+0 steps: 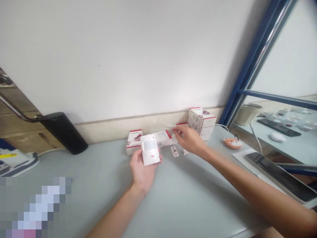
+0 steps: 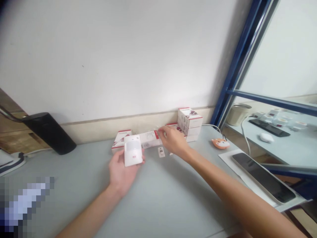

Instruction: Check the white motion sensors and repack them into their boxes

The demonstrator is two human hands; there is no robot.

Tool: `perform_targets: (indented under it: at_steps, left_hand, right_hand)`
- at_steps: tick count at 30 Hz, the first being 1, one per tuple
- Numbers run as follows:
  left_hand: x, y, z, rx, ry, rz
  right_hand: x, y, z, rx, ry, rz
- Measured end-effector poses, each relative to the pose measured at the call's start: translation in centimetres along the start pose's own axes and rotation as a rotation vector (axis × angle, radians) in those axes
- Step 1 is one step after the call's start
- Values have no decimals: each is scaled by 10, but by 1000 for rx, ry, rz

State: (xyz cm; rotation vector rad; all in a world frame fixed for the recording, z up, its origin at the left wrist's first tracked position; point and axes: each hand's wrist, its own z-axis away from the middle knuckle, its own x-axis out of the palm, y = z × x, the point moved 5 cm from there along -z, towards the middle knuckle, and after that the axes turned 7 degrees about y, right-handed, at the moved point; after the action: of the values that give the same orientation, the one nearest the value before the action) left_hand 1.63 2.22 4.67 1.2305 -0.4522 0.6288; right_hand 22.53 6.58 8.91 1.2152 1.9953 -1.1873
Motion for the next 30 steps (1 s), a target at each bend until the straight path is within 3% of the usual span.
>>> perform_targets:
  at_steps: [5,9,14,17,20,25,30]
  left_hand:
    - [-1,10,-4,39,2,-8]
    - [-3,18,-7,88,0,-11]
    - [1,18,-3,34,-68,-32]
    - [8,6,7,-92,-165,-100]
    - [14,-6,17,-133,-290,-201]
    - [14,-15,20,-27,-388,-434]
    - [6,-14,10,107,-312,-608]
  right_hand:
    - [16,4,-40,-54,-12,258]
    - [11,11,-54,-45,19,301]
    - [-19,22,-31,-19,232,161]
    - [-32,33,-10,-33,338,65]
    - [-38,43,5,-61,388,46]
    - [-46,46,12,-171,374,7]
    - [-60,44,12,-220,425,2]
